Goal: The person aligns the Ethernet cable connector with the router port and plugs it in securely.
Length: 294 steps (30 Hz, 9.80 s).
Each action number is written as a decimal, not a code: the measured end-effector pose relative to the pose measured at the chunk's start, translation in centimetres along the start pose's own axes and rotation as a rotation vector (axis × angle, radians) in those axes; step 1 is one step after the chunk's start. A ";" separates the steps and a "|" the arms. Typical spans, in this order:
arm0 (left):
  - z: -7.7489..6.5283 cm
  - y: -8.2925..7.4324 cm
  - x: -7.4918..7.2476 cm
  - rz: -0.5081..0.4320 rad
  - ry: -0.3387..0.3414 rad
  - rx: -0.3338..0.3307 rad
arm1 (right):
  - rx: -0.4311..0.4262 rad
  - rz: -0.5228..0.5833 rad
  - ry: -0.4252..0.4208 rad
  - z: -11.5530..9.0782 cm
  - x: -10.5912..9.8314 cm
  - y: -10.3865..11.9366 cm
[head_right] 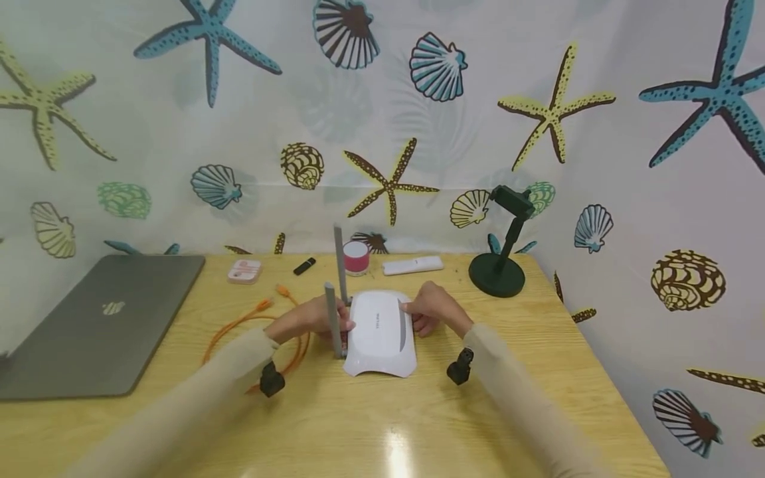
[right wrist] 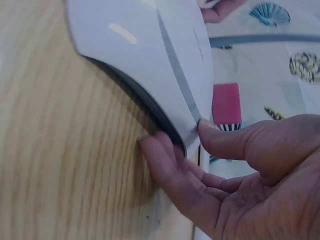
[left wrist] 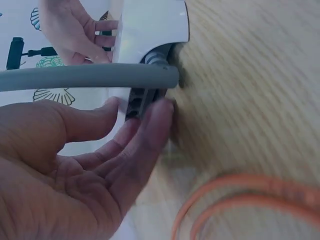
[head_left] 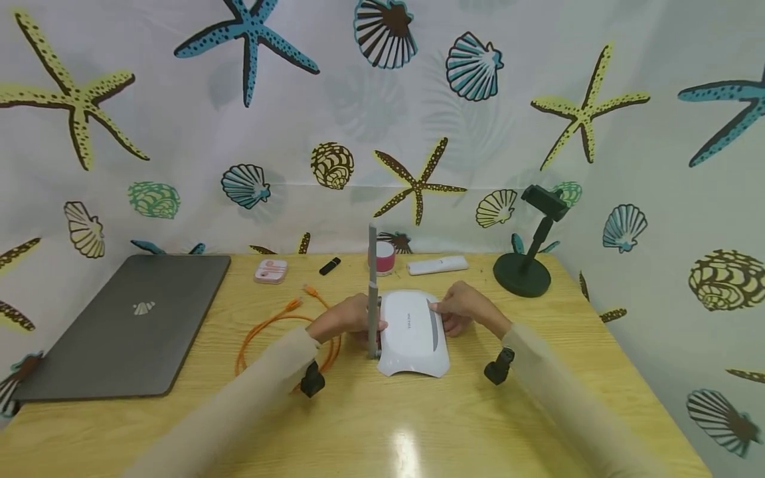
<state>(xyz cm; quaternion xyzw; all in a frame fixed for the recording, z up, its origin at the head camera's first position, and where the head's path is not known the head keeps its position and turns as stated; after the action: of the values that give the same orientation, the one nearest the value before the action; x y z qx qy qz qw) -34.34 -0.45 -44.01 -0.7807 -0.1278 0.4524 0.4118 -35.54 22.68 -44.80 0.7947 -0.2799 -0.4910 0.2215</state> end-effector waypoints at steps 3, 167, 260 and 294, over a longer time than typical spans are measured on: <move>0.0 0.3 -1.3 0.012 -0.022 -0.038 | -0.007 -0.104 -0.044 -1.3 -0.3 0.3; -3.7 10.9 -10.1 0.278 -0.221 -0.018 | -0.022 0.190 0.094 1.0 -0.9 -2.0; -6.8 3.4 4.3 -0.748 -0.054 -0.074 | 0.050 0.228 0.092 1.9 0.0 -1.6; -2.9 0.6 7.5 -1.065 -0.253 -0.107 | 0.081 0.379 0.112 1.7 -0.4 -1.7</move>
<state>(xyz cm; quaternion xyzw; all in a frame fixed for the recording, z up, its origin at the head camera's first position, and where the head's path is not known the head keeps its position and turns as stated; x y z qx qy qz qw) -27.92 1.88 -48.24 -0.5675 -0.5765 0.2646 0.5249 -36.87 24.07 -46.33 0.7620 -0.4313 -0.3839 0.2932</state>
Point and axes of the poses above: each hand's wrist, its own z-axis towards the middle knuckle, its own x-axis out of the palm, y = z × x, the point moved 5 cm from there along z, towards the middle knuckle, and after that the axes turned 1 degree about y, right-handed, at the moved point
